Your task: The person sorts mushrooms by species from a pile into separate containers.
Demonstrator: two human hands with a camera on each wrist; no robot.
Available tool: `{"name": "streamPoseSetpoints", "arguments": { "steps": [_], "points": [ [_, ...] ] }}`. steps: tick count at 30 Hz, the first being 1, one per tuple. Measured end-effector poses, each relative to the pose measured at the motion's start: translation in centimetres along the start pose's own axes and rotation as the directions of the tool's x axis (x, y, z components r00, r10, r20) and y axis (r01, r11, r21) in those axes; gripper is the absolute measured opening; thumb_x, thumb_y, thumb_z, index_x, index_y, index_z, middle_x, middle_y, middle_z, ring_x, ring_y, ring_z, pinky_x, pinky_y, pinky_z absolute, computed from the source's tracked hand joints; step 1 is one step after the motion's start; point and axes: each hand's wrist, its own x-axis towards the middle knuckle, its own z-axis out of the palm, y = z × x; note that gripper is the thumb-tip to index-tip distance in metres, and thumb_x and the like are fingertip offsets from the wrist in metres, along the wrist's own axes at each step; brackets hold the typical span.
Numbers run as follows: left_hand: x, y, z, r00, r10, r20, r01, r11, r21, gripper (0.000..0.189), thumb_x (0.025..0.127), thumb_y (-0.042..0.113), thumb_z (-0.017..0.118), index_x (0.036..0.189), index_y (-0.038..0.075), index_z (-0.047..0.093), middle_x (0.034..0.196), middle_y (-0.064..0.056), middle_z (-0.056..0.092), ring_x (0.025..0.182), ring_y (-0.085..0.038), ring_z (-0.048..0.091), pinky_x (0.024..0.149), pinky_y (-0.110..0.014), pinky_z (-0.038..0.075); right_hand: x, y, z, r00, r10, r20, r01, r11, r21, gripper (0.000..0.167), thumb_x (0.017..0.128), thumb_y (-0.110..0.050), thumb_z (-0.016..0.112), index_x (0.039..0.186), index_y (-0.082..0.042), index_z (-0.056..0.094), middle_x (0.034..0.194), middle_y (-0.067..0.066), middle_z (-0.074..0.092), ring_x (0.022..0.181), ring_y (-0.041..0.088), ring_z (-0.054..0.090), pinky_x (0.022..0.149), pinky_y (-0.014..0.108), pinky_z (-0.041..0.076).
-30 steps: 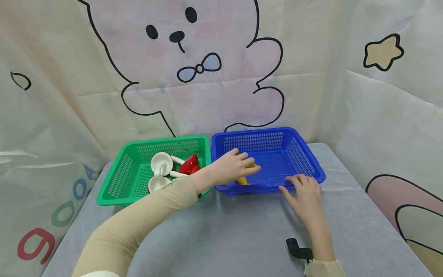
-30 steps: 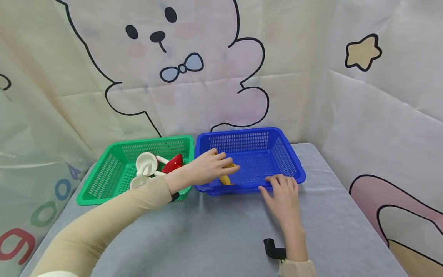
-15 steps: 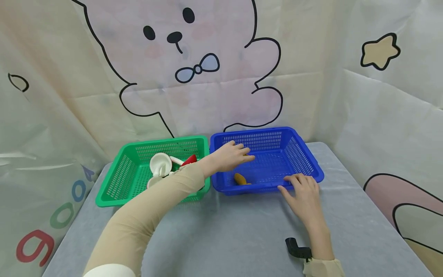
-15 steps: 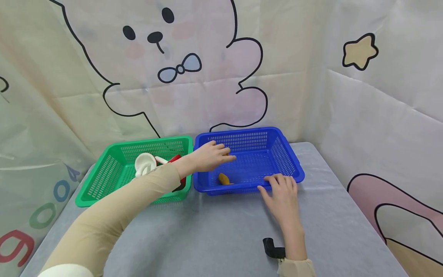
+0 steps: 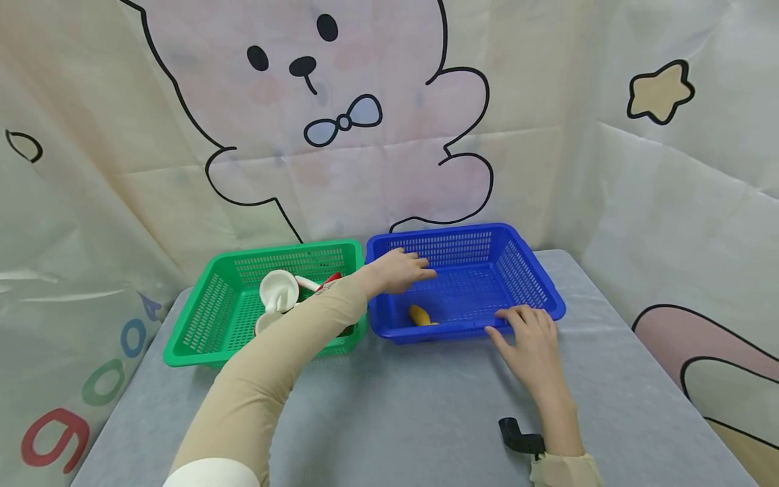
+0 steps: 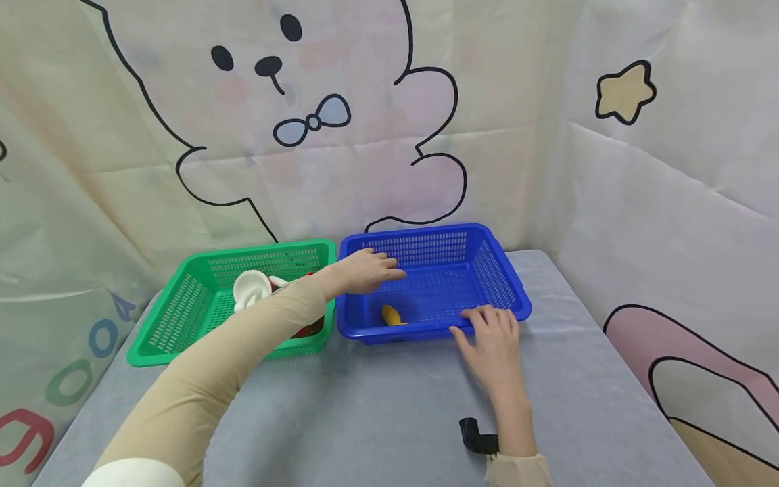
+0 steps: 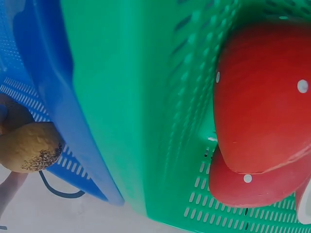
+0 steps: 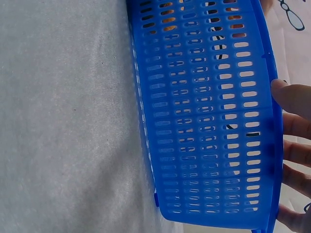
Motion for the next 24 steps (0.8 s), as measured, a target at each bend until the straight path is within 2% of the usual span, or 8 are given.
{"name": "streamPoseSetpoints", "arguments": {
  "steps": [8,11,15,18,21,24],
  "points": [
    [0.22,-0.02,0.4,0.998,-0.025,0.053,0.027,0.999,-0.035,0.048,0.101,0.013,0.047,0.146,0.027,0.041,0.148,-0.003,0.046,0.136,-0.024,0.046,0.112,-0.047,0.041,-0.01,-0.02,0.11,1.0,0.0,-0.01,0.001,1.0,0.01,0.027,0.08,-0.019,0.078,0.099,-0.002,0.069,0.099,0.016,0.062,0.098,0.036,0.049,0.098,0.058,0.034],
    [0.24,0.02,0.53,0.999,-0.028,0.034,0.029,0.999,-0.034,0.042,0.102,0.021,0.047,0.143,0.027,0.045,0.144,-0.001,0.051,0.132,-0.023,0.051,0.108,-0.044,0.045,-0.01,0.02,0.11,1.0,0.002,-0.006,-0.001,1.0,0.007,0.027,0.08,-0.019,0.078,0.099,-0.003,0.068,0.099,0.016,0.062,0.098,0.036,0.05,0.098,0.058,0.034],
    [0.26,-0.09,0.84,0.999,-0.033,0.009,0.033,0.999,0.0,0.039,0.1,0.024,0.052,0.138,0.028,0.05,0.137,0.001,0.056,0.123,-0.02,0.057,0.1,-0.039,0.051,0.05,-0.1,0.03,1.0,0.003,0.005,-0.003,1.0,0.006,0.027,0.081,-0.02,0.078,0.1,-0.003,0.069,0.099,0.016,0.063,0.1,0.037,0.05,0.098,0.059,0.034],
    [0.11,-0.13,0.95,0.999,-0.04,0.007,0.04,0.999,0.013,0.041,0.099,0.016,0.052,0.138,0.028,0.051,0.133,0.001,0.058,0.12,-0.02,0.058,0.098,-0.037,0.052,0.09,-0.23,-0.04,1.0,0.0,0.011,0.0,1.0,0.012,0.027,0.081,-0.02,0.077,0.1,-0.003,0.069,0.1,0.016,0.063,0.101,0.038,0.05,0.099,0.06,0.033],
    [-0.16,-0.02,0.99,0.999,-0.044,-0.002,0.044,0.999,-0.002,0.039,0.101,0.015,0.048,0.137,0.028,0.053,0.129,0.001,0.06,0.116,-0.02,0.06,0.096,-0.036,0.053,0.07,-0.2,-0.05,1.0,-0.006,0.002,0.006,1.0,0.014,0.027,0.081,-0.02,0.078,0.1,-0.003,0.069,0.099,0.016,0.063,0.1,0.037,0.05,0.1,0.059,0.033],
    [-0.59,0.04,0.97,0.998,-0.062,-0.017,0.062,0.998,-0.025,0.037,0.099,0.019,0.052,0.136,0.027,0.054,0.128,0.001,0.061,0.116,-0.02,0.06,0.093,-0.035,0.054,-0.02,-0.16,-0.01,1.0,-0.004,-0.006,0.004,1.0,0.007,0.027,0.08,-0.02,0.078,0.099,-0.003,0.069,0.099,0.016,0.063,0.099,0.037,0.051,0.099,0.059,0.034]
  ]
}}
